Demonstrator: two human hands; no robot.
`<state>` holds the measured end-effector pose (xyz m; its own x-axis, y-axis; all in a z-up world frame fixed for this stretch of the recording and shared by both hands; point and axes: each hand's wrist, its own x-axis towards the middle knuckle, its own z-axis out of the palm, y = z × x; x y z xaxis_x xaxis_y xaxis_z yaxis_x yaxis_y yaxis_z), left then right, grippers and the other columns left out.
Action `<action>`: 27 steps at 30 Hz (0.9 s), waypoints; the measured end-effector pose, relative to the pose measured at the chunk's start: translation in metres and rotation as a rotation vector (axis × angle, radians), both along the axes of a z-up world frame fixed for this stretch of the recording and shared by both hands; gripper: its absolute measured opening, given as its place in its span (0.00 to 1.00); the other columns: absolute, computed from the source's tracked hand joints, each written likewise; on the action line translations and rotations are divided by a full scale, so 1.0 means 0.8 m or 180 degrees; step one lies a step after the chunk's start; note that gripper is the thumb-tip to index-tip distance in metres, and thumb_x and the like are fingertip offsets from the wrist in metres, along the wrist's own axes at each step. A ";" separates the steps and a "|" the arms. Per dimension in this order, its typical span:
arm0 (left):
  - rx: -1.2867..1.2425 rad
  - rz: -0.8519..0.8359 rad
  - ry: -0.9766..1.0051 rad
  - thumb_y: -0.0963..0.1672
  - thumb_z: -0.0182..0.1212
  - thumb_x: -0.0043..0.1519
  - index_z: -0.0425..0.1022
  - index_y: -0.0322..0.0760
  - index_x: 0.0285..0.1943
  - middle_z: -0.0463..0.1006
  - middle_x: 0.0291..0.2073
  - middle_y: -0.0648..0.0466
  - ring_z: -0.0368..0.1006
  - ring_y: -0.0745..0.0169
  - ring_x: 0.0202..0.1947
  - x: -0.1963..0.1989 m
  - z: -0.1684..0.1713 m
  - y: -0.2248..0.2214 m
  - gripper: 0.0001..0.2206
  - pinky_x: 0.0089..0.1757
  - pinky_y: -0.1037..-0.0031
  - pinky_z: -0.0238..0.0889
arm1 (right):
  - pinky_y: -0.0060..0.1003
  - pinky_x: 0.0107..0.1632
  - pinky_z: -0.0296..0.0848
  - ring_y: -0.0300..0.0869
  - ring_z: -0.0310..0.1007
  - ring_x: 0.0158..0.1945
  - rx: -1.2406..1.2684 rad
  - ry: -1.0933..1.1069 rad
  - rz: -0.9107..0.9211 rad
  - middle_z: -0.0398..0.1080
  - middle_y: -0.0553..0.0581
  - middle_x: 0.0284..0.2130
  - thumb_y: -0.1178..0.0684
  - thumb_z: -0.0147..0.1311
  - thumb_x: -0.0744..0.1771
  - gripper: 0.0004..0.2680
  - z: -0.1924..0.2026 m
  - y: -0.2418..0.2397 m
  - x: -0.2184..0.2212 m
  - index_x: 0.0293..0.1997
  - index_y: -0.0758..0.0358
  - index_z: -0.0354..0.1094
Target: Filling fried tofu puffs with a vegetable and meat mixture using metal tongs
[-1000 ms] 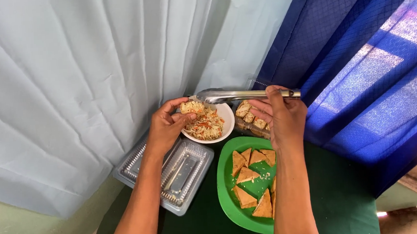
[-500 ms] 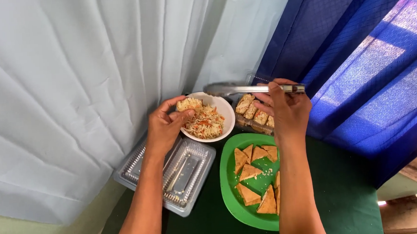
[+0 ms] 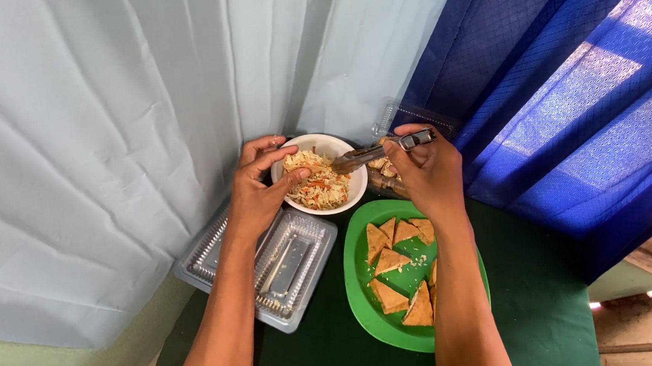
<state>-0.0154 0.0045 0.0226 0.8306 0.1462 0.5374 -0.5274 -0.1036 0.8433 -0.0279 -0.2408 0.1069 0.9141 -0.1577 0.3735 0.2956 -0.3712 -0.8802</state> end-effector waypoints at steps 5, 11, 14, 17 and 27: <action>0.0031 -0.0034 -0.0001 0.44 0.80 0.53 0.83 0.42 0.53 0.79 0.47 0.52 0.74 0.60 0.53 0.005 -0.008 0.000 0.18 0.56 0.69 0.63 | 0.35 0.38 0.83 0.41 0.80 0.33 -0.0049 -0.0014 0.0079 0.78 0.67 0.34 0.55 0.65 0.65 0.10 -0.015 -0.002 0.010 0.48 0.65 0.73; -0.0029 -0.0137 0.0150 0.43 0.79 0.54 0.82 0.40 0.56 0.81 0.43 0.50 0.74 0.65 0.47 0.010 -0.017 -0.004 0.20 0.51 0.72 0.65 | 0.42 0.39 0.85 0.49 0.81 0.35 0.0191 -0.0074 0.0125 0.76 0.73 0.35 0.58 0.62 0.66 0.09 0.013 -0.009 -0.006 0.48 0.68 0.72; -0.0085 -0.0166 0.0191 0.42 0.78 0.54 0.81 0.38 0.57 0.81 0.43 0.48 0.73 0.67 0.45 0.011 -0.018 -0.005 0.21 0.50 0.71 0.65 | 0.45 0.40 0.85 0.52 0.81 0.38 0.0453 -0.0184 0.0223 0.75 0.75 0.37 0.59 0.61 0.66 0.09 0.025 -0.015 -0.015 0.49 0.71 0.71; -0.0210 -0.0237 0.0250 0.40 0.77 0.54 0.77 0.33 0.61 0.79 0.44 0.44 0.72 0.64 0.45 0.010 -0.019 -0.005 0.25 0.51 0.68 0.66 | 0.44 0.44 0.85 0.49 0.81 0.40 0.0663 -0.0311 0.0360 0.76 0.74 0.40 0.57 0.60 0.67 0.10 0.039 -0.017 -0.025 0.50 0.71 0.69; 0.0107 -0.0169 0.0191 0.44 0.78 0.54 0.82 0.43 0.53 0.81 0.48 0.54 0.72 0.68 0.45 0.014 -0.027 0.002 0.18 0.46 0.78 0.62 | 0.50 0.46 0.83 0.56 0.80 0.46 0.0540 -0.0528 0.0886 0.75 0.78 0.43 0.58 0.58 0.68 0.11 0.050 -0.004 -0.040 0.51 0.76 0.65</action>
